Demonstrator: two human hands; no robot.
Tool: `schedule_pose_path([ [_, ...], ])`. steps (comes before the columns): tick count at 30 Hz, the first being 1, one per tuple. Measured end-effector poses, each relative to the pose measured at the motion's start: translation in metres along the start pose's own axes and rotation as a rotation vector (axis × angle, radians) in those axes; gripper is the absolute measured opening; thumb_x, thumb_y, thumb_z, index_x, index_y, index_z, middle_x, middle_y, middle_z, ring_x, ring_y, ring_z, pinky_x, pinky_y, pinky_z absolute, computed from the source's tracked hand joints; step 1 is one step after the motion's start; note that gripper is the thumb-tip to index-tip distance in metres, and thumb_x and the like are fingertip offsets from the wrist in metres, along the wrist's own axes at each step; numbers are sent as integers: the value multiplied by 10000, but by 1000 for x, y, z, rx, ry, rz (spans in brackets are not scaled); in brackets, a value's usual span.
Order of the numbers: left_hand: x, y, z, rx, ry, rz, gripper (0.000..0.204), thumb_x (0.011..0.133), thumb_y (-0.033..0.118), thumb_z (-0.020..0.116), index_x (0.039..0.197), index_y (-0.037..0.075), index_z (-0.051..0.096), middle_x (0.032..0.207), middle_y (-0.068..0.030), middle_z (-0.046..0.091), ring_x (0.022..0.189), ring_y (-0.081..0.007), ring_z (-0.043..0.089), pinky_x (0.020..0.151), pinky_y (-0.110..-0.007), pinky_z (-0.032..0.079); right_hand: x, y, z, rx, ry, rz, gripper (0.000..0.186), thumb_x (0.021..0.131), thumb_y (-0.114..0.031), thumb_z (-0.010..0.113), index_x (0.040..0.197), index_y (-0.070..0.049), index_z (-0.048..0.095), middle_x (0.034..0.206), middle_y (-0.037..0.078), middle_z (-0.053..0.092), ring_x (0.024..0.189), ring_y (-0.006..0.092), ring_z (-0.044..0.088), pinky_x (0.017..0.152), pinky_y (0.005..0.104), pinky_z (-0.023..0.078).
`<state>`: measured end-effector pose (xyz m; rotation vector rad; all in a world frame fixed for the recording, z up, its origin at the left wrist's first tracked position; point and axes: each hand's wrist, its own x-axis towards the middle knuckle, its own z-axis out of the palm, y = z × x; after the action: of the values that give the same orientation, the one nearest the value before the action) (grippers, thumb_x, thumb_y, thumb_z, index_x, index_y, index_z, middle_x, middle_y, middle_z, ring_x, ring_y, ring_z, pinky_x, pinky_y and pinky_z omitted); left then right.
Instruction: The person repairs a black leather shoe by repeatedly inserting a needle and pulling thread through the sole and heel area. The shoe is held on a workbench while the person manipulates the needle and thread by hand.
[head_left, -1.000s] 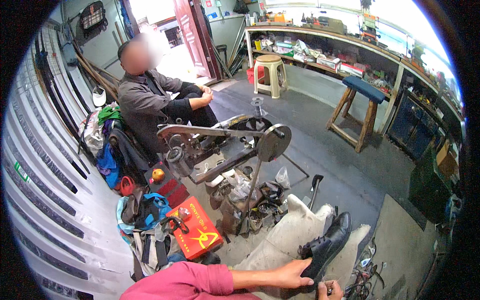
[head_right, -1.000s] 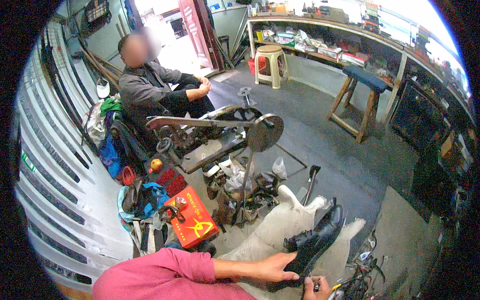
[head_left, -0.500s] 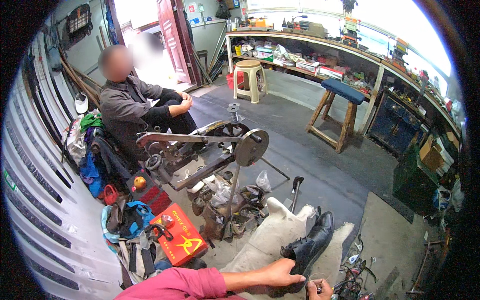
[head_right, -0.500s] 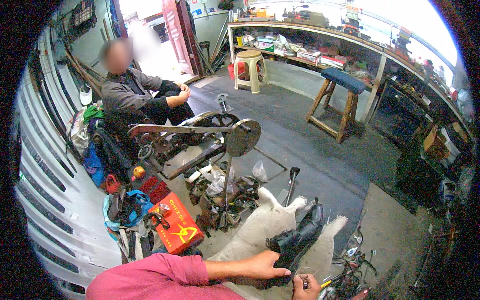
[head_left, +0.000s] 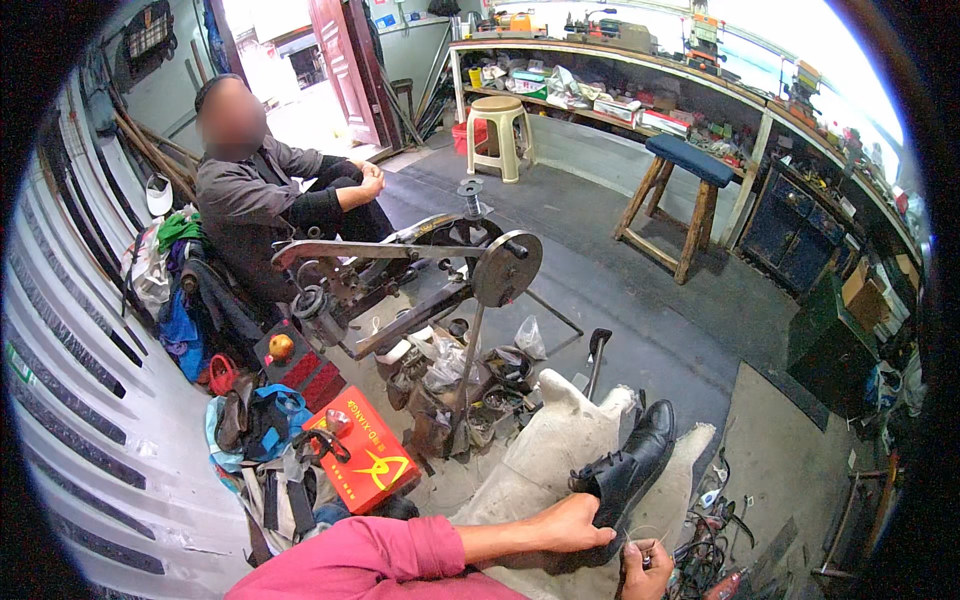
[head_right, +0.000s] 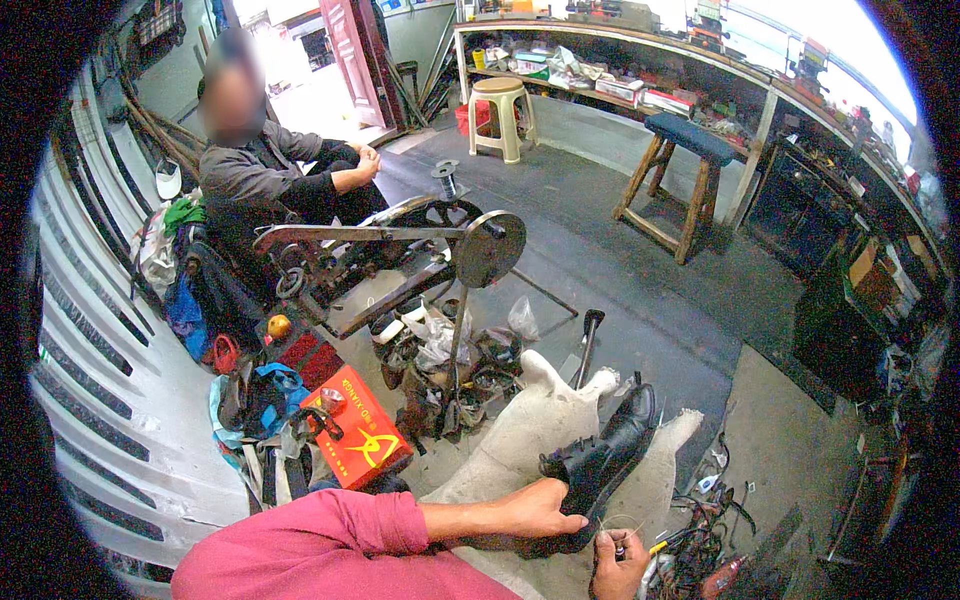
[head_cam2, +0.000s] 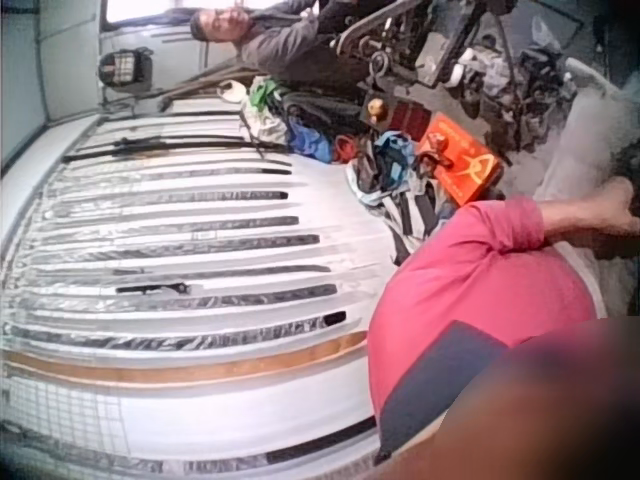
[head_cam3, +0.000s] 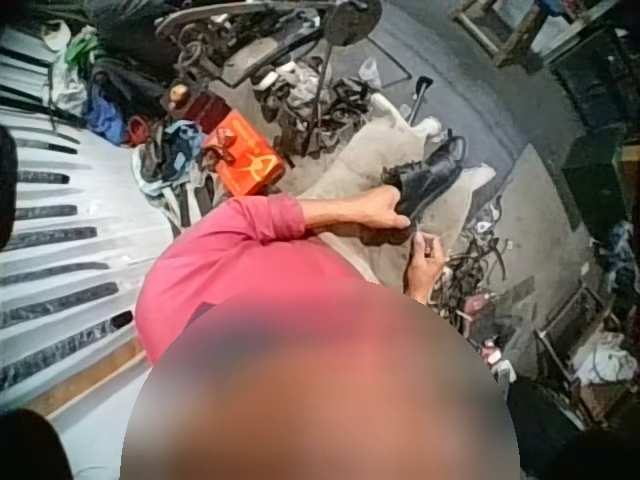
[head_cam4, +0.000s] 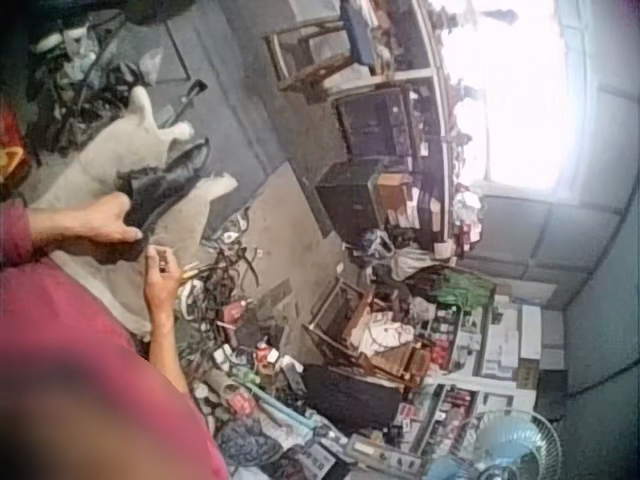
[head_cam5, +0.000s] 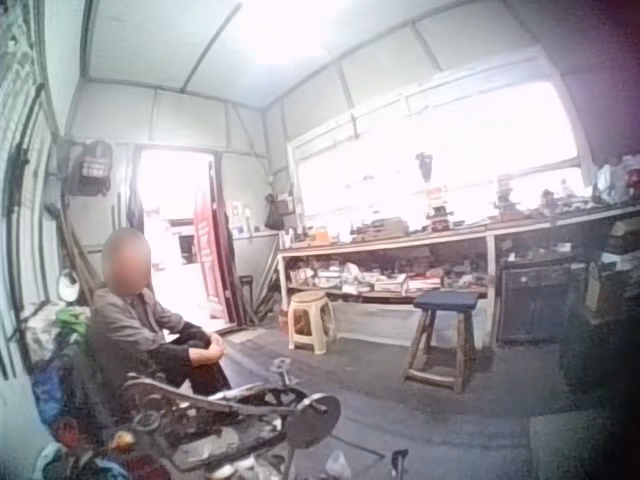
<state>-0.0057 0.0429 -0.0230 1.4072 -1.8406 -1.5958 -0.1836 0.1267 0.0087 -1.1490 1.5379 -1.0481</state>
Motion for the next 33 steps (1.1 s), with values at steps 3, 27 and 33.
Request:
schedule_pose_path([
  [3,2,1,-1,46,-51,-68,526,845,451,707,875,-67,625,721,-173,657,683,-251,658,656,-409,524,1,-1,1,-54,12,-26,119,961,-119,617,931,-14,663,753,-27,604,676,62,504,626,240,427],
  [27,4,-10,-2,-116,-50,-84,374,920,343,652,915,-31,651,721,-72,649,649,-164,610,614,-364,509,6,18,-14,123,120,137,171,952,-129,611,826,-12,616,693,51,660,625,105,589,630,258,471],
  [33,1,-7,-6,-165,-108,-36,420,935,362,626,887,-56,632,704,-96,630,654,-174,589,637,-382,505,8,23,-11,150,134,134,156,948,-151,620,842,-37,621,661,69,672,482,36,436,467,210,328],
])
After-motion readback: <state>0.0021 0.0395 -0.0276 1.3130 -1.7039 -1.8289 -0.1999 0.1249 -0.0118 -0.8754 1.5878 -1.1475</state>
